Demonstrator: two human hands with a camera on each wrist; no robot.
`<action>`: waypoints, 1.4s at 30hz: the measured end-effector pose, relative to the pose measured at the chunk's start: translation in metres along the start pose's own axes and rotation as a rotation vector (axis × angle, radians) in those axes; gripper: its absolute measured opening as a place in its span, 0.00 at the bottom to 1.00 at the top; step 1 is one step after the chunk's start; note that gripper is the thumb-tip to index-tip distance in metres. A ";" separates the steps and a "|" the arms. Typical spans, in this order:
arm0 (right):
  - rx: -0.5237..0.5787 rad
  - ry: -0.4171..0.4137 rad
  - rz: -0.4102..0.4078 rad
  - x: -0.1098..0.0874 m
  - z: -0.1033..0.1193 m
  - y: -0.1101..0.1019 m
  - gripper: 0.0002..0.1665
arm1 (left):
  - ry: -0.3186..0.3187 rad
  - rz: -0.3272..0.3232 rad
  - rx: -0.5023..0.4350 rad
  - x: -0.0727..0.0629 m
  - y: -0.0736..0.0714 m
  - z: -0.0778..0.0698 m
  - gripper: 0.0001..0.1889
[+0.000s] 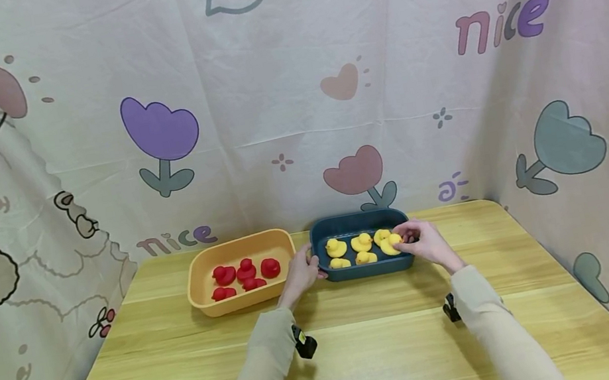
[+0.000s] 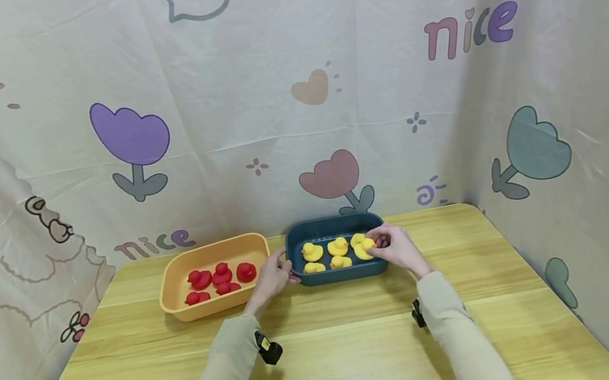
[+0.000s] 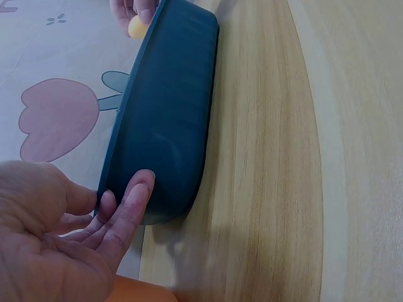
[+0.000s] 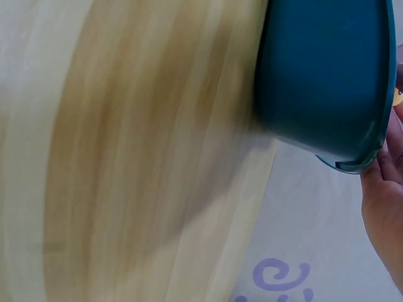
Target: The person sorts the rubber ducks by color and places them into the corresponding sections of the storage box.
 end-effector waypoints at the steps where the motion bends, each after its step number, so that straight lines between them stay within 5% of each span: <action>1: -0.005 0.006 0.007 0.001 0.000 0.001 0.16 | 0.000 -0.001 0.001 0.000 0.000 0.000 0.27; 21: -0.161 -0.083 0.100 0.012 0.003 0.011 0.15 | 0.016 -0.008 0.014 0.001 0.001 0.000 0.27; 42: -0.211 -0.049 0.155 0.015 -0.001 0.016 0.14 | 0.041 -0.015 0.035 0.000 0.000 -0.002 0.27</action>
Point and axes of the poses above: each hand's wrist, its own x-axis towards the middle knuckle, its own y-axis out of the palm, z = x × y, the point moved 8 cm from there along x, towards the middle knuckle, and after that the axes turned 2 degrees about -z, right-handed, at the moved point
